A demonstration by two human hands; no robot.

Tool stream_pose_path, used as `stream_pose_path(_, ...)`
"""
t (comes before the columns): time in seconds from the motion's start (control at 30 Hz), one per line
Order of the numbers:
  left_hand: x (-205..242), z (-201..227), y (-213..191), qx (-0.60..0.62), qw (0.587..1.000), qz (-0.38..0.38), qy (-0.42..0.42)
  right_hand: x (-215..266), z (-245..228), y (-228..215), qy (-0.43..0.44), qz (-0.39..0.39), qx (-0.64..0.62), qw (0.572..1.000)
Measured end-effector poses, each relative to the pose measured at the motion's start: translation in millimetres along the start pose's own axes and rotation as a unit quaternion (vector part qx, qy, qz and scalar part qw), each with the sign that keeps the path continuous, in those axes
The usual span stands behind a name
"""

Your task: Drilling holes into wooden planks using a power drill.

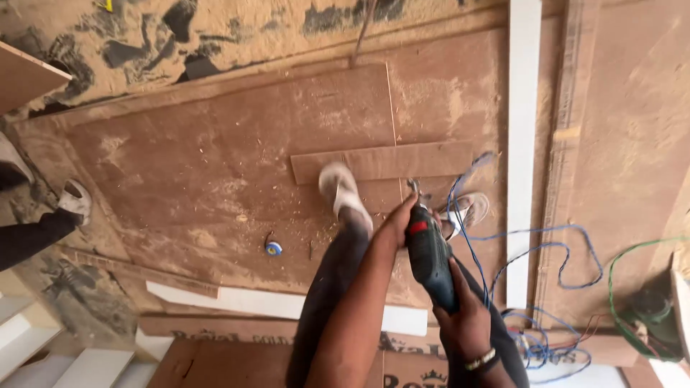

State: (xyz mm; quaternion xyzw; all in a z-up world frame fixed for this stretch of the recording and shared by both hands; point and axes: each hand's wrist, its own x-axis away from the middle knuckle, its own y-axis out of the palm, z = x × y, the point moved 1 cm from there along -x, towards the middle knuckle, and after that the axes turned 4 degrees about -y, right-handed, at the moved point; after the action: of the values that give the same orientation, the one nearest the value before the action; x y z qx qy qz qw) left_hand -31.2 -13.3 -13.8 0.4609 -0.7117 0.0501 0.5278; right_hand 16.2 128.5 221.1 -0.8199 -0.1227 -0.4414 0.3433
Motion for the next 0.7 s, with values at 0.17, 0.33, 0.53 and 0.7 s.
stream_pose_path(0.17, -67, 50, -34, -0.076, 0.991, 0.089, 0.065, -60, -6, 26, -0.020, -0.016, -0.056, 0.998)
stream_pose_path(0.33, -94, 90, -35, -0.194, 0.964, 0.170, 0.071, -118, -3, 65, 0.021, -0.022, -0.082, 0.996)
stream_pose_path(0.53, -121, 116, -63, -0.199, 0.963, 0.174, 0.057, -149, -3, 85, 0.063, -0.045, -0.084, 0.993)
stream_pose_path(0.7, -123, 121, -60, -0.227, 0.957, 0.174, 0.046, -159, 2, 101, 0.085, -0.047, -0.095, 0.991)
